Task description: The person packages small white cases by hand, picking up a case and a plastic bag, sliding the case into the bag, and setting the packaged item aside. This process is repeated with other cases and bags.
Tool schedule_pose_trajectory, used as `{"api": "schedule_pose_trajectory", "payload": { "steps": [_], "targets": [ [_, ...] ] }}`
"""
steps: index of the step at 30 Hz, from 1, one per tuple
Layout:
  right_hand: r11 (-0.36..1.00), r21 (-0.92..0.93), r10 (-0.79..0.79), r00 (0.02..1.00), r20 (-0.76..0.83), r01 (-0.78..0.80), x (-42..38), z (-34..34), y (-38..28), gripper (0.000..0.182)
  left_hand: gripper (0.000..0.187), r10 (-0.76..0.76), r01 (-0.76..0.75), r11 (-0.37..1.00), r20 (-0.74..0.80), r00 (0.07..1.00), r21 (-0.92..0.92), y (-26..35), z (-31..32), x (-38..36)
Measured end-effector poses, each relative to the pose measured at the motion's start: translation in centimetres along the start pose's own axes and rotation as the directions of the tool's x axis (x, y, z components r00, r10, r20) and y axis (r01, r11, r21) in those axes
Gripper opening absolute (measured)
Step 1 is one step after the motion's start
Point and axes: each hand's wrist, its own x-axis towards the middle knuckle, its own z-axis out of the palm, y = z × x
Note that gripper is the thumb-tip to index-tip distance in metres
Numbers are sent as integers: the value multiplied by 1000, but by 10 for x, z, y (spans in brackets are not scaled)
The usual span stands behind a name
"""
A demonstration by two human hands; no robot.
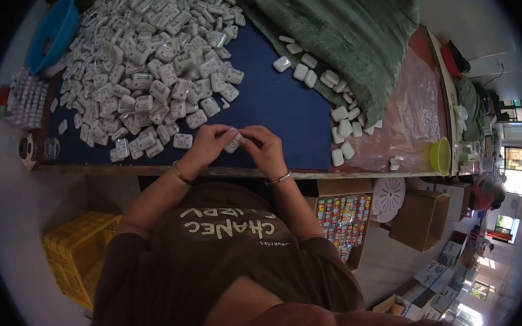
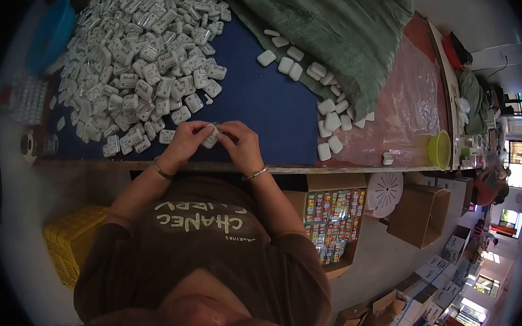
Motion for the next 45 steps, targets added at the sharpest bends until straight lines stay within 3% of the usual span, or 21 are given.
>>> {"api": "schedule_pose_trajectory", "payload": {
  "steps": [1,2,3,4,6,7,9,10,12,15,17,19,23,25,29,31,33,34,35,39,45],
  "targets": [
    [1000,-1,0,1000,-3,0,0,-1,0,20,26,0,0,1000,3,1000,0,14,-4,-1],
    [1000,6,-3,997,-79,3,0,-2,-1,20,25,285,-215,914,-169,943,344,30,-13,-2],
    [1000,12,-4,988,-155,6,0,-3,-2,21,25,579,-311,676,-220,785,668,50,-20,-3],
    [1000,11,0,987,-158,2,-1,-4,3,21,25,576,-311,678,-218,788,666,70,-28,-3],
    [999,40,11,979,-202,-3,1,-7,12,20,24,961,-95,-13,39,275,995,100,-42,-2],
    [999,39,9,978,-207,-1,1,-8,12,20,24,961,-99,-15,41,272,995,91,-38,-2],
    [998,-30,50,986,-161,-56,2,-10,10,19,20,710,-405,435,-30,704,804,49,-22,1],
    [998,-37,49,984,-173,-56,4,-10,15,19,20,713,-417,435,-22,701,798,29,-16,6],
    [997,21,80,979,-189,-78,11,-15,32,18,18,259,-210,687,36,965,695,-7,-7,15],
    [963,-247,1,913,-409,-112,23,-59,42,16,18,318,-267,530,104,942,805,-22,2,17],
    [898,-408,-129,791,-598,-163,33,-104,66,21,17,309,-265,542,104,945,798,-23,2,19],
    [573,-737,-367,692,-622,-358,40,-147,75,29,16,303,-257,546,98,948,797,-26,-1,21],
    [397,-736,-322,668,-671,-548,44,-183,95,34,11,418,-334,556,92,904,761,-36,-3,23],
    [322,-796,-245,767,-594,-513,42,-178,91,32,12,400,-314,564,80,913,763,-37,-5,22],
    [394,-863,-349,817,-459,-317,33,-140,69,33,12,371,-278,666,16,928,692,-35,-10,21],
    [667,-741,-309,876,-371,-79,24,-100,52,31,13,317,-226,735,-29,948,640,-39,-15,21],
    [983,-136,82,962,-261,-121,14,-60,39,30,18,104,-70,928,-74,992,365,-47,-18,26],
    [994,-16,106,979,-173,-110,9,-42,36,29,18,101,-68,927,-70,992,369,-46,-18,27],
    [989,102,116,990,-82,-107,6,-27,32,28,20,-22,33,987,-69,997,158,-44,-17,27],
    [988,60,141,990,21,-142,0,8,21,28,25,-209,215,905,55,976,-366,-31,-10,19],
    [988,-151,-9,984,-179,-18,-1,13,10,29,25,-151,146,888,24,988,-437,-21,1,8]
  ]
}}
